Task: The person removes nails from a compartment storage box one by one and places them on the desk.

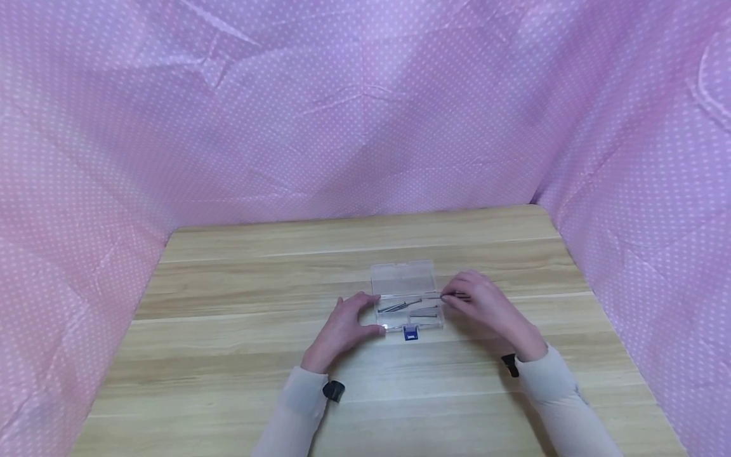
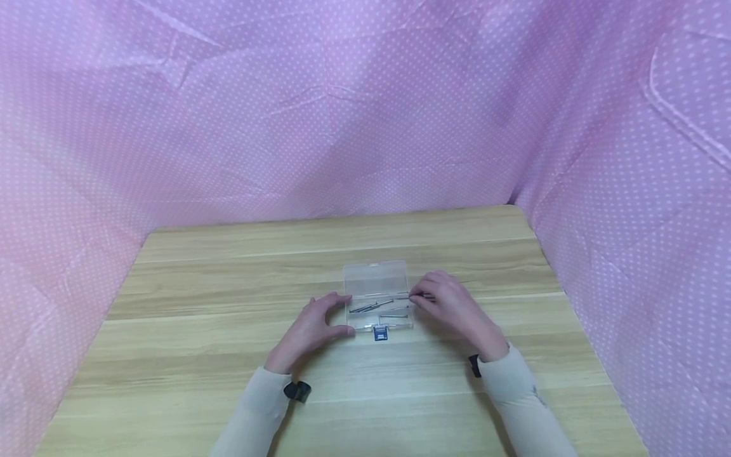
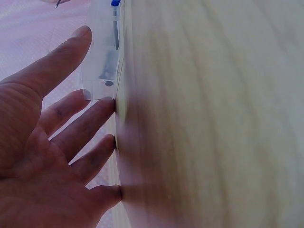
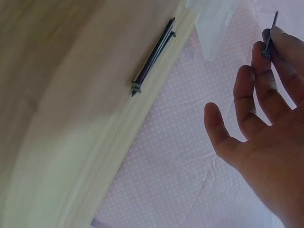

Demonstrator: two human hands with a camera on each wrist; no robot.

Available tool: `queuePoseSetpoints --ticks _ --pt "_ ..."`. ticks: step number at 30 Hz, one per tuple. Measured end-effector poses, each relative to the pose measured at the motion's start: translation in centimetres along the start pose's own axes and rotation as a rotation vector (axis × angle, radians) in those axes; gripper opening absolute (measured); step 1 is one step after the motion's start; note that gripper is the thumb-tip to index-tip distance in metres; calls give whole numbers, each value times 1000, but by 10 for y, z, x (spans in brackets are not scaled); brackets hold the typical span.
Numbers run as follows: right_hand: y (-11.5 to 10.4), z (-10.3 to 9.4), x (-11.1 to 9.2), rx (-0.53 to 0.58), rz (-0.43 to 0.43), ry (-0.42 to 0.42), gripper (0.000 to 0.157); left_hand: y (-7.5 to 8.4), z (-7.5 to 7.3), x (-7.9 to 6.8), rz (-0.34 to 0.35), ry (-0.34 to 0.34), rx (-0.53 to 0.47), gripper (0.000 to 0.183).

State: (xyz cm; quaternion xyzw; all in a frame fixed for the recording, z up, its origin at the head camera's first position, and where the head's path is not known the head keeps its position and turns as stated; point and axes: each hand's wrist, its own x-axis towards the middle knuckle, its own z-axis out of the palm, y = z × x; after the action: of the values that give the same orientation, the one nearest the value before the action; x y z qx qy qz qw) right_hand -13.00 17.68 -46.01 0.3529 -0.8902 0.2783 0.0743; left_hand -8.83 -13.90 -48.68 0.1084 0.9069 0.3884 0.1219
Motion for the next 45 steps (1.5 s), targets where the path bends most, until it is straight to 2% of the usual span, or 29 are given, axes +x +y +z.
queuePoseSetpoints --ticks 7,13,21,29,45 --pt "4 -4 -9 -36 -15 41 15 1 0 0 0 2 1 70" --pt "8 -8 -16 -47 14 36 16 1 1 -1 -2 3 2 70" --pt "16 -10 -23 -48 10 43 17 2 1 -1 -9 0 6 71" --pt "23 -12 -30 -20 101 -7 18 1 2 -1 -8 2 22 71" --pt "30 -14 -37 -73 124 -90 14 1 4 -2 -8 -1 20 72"
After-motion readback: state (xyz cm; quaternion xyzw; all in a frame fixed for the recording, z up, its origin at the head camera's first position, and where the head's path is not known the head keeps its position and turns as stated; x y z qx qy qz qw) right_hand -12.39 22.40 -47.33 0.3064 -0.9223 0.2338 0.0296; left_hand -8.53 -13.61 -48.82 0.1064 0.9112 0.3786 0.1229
